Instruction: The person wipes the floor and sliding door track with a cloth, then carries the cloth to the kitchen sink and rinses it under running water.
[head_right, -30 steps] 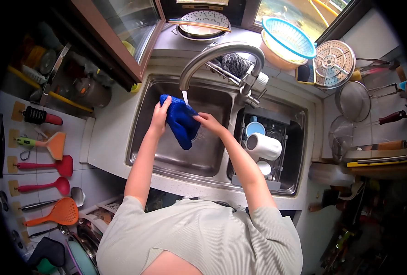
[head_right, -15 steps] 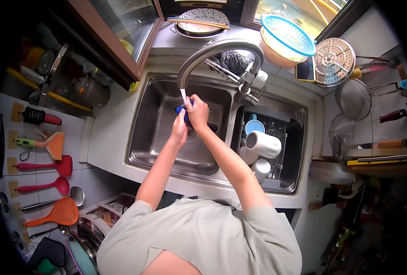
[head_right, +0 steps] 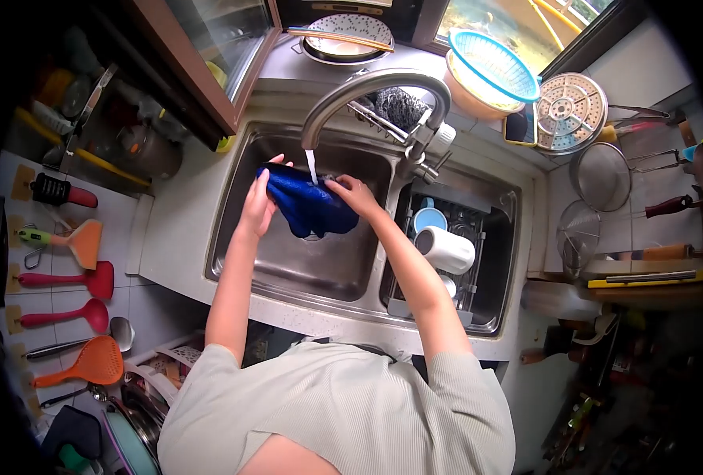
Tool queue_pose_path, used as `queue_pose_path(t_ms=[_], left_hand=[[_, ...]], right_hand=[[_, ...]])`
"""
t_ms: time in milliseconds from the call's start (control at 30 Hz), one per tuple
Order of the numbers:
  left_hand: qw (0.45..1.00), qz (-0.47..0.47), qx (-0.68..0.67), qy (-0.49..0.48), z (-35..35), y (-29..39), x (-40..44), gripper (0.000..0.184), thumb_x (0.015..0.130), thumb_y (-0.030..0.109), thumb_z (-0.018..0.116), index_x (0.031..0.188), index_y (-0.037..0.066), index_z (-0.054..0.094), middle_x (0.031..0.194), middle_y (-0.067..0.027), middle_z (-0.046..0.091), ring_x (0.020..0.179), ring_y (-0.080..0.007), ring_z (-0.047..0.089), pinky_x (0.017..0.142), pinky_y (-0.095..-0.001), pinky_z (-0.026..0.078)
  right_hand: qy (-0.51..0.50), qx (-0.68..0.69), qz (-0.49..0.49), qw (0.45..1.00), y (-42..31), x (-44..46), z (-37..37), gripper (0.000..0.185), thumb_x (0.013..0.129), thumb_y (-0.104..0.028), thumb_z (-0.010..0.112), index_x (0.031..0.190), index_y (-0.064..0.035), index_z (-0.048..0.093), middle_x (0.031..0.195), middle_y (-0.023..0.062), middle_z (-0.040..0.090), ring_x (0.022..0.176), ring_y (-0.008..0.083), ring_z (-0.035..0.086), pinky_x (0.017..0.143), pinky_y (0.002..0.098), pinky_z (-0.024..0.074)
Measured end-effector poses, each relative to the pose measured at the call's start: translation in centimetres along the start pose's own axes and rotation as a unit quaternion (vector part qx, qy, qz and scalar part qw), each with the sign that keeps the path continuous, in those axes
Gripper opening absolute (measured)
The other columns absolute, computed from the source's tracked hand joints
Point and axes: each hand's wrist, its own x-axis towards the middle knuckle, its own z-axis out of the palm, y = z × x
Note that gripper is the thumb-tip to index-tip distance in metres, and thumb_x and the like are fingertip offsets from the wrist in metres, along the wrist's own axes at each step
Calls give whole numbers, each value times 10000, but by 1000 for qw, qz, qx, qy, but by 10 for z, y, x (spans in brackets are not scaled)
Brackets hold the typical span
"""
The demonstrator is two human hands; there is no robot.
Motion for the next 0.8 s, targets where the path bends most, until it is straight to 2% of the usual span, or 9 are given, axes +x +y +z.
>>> queue_pose_path(t_ms=[67,133,300,433,533,567,667,733,800], left_hand=[[997,-9,78,-5,-9,12,5,420,1017,315,282,1304,77,475,1244,-115,570,1011,-173,591,907,-293,456],[991,-11,128,-29,-17,15,9,416,1015,305,279,1273,68,506,1192,-123,600,1002,-178,596,903,-298,461],[984,21,179,4,-35,15,14,413,1012,316,310,1187,46,570,1067,-109,639,945,-175,609,881,-297,457],[927,77,346,122,-93,-16,38,300,976,249,449,1135,41,597,926,-71,635,849,-148,585,821,-288,459],[868,221,427,118,-111,-25,44,281,895,142,578,1163,54,576,842,-62,611,789,-151,563,794,-303,464],[912,134,359,146,-109,-21,39,420,803,116,677,1204,91,556,824,-79,594,814,-180,567,798,-316,467],[855,184,468,128,-96,-13,34,523,747,163,737,1233,155,543,885,-103,573,865,-219,575,822,-335,469],[820,167,546,39,-78,-2,26,480,658,291,797,1104,213,636,1129,-107,467,958,-283,570,889,-369,472],[754,31,656,-24,-50,14,9,382,644,367,797,969,196,693,1192,-105,423,1051,-293,549,906,-381,472]], right_hand=[[-144,-52,34,988,-7,-10,-12,536,797,-565,586,940,-59,692,807,135,674,805,285,655,737,334,480],[-119,-203,35,971,-19,-20,-15,542,759,-608,597,950,-116,721,787,95,677,761,240,645,725,334,475],[-179,9,89,980,16,-10,-17,452,811,-486,634,935,-54,682,783,38,648,734,136,590,721,259,461],[-78,135,50,986,1,-6,-20,377,807,-299,703,1070,-74,551,899,40,598,819,96,545,748,235,434],[-99,190,6,977,-22,-3,-37,351,803,-267,705,1061,-88,547,940,29,585,835,97,542,769,245,432],[-83,96,-78,989,-24,-1,-39,337,779,-280,719,1031,-100,586,950,37,591,830,148,579,757,276,448],[-156,-229,-137,951,-44,-8,-50,313,767,-286,718,1018,-125,622,936,62,574,846,213,592,755,313,459],[-121,-295,-122,940,-56,-16,-48,241,763,-316,704,913,-128,678,917,97,549,831,307,592,723,381,477],[-77,-320,-145,933,-46,-13,-45,222,778,-322,687,876,-124,690,913,100,542,824,322,593,702,394,481]])
